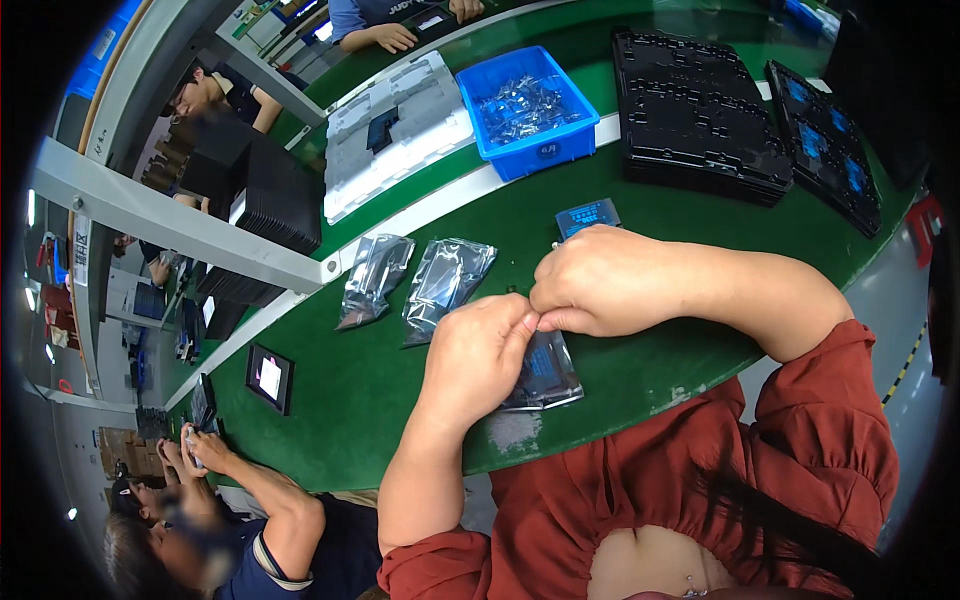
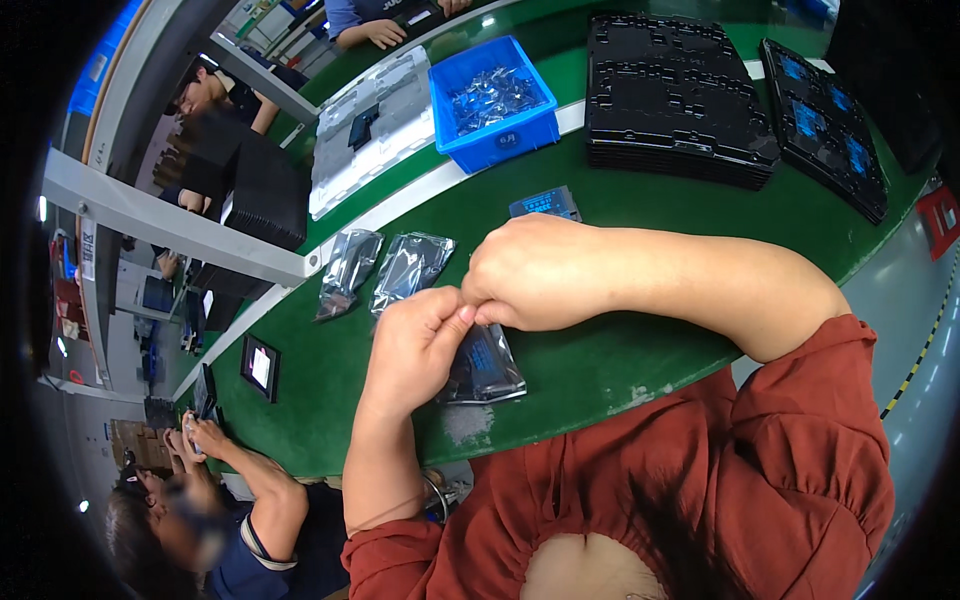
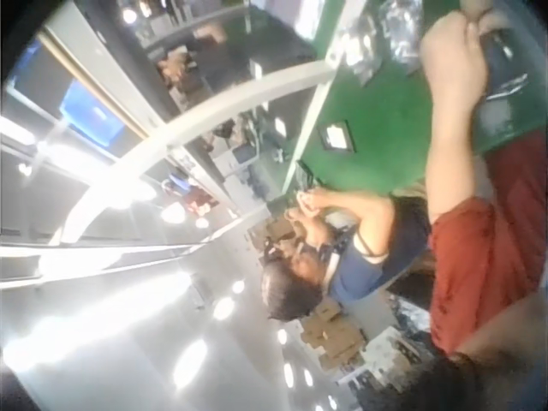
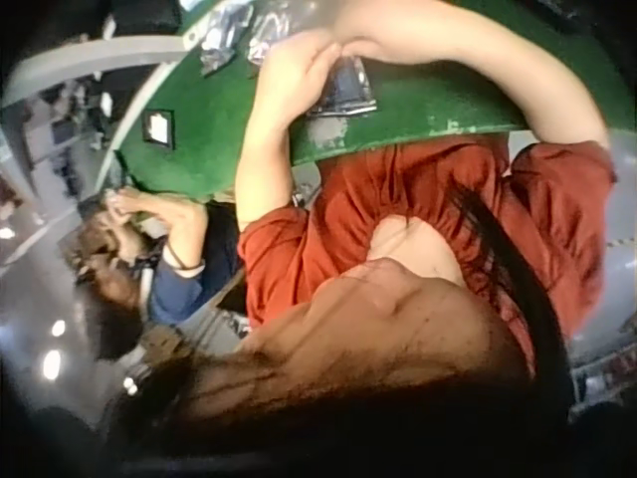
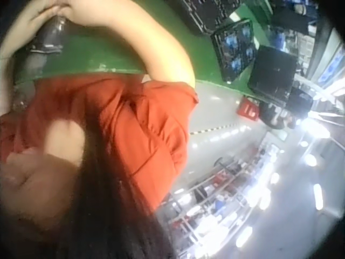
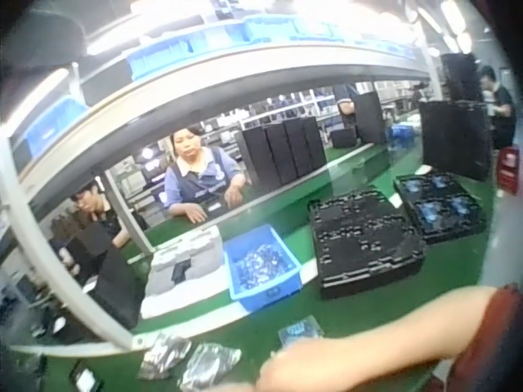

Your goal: The person repeatedly picks up small blue electronic components from a black tray and places them into clear plastic bags on a green workbench. They seal each bag and set it aside, then retrieve more components from the tray to continue the process.

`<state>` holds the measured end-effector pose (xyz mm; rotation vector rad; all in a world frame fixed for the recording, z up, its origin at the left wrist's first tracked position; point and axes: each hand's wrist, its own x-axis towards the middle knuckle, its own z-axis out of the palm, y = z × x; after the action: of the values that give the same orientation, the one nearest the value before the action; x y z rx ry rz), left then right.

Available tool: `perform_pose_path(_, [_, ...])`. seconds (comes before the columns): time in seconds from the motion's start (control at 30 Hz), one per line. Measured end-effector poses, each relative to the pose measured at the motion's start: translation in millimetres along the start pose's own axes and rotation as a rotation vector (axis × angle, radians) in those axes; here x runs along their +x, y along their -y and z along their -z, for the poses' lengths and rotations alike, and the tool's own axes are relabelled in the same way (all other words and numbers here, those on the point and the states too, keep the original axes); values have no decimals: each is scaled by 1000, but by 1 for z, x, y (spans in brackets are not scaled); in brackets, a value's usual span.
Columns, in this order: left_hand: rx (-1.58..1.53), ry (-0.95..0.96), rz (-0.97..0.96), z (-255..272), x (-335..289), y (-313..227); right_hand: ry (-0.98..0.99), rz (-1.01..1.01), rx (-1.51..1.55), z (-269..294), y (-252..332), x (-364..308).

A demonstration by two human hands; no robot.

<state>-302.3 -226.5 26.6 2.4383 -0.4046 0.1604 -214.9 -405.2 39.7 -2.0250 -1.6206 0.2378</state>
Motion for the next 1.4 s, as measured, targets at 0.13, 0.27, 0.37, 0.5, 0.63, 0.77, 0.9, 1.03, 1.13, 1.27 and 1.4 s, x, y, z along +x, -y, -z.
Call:
perform_pose_path(0.13, [-263,82,60,4,-3,3,-79,256,52,-1,-10,1])
perform_pose_path(0.27, [-550,128,191,7,-1,8,-274,445,-74,-5,-3,-1])
perform_pose_path(0.37, [-660,-1,337,4,0,30,-308,675,-208,-3,27,-9])
perform_pose_path(0.5, [-647,-199,288,8,2,37,-336,835,-160,-25,52,-21])
perform_pose_path(0.63, [-568,-218,240,5,5,33,-276,806,-86,-14,57,-23])
perform_pose_path(0.77, [-483,-374,76,3,3,28,-248,713,14,-3,44,-10])
perform_pose_path(0.9, [-318,-461,-22,3,1,24,-413,508,300,9,22,-6])
perform_pose_path(1.03, [-274,-515,-72,3,1,21,-575,113,76,-7,21,-1])
perform_pose_path(1.13, [-252,-534,-103,3,0,19,-570,51,45,-15,16,0])
perform_pose_path(1.27, [-181,-562,-133,1,1,16,-584,53,67,-18,12,1])
perform_pose_path(1.4, [-157,-568,-141,0,2,16,-615,57,115,-18,13,2])
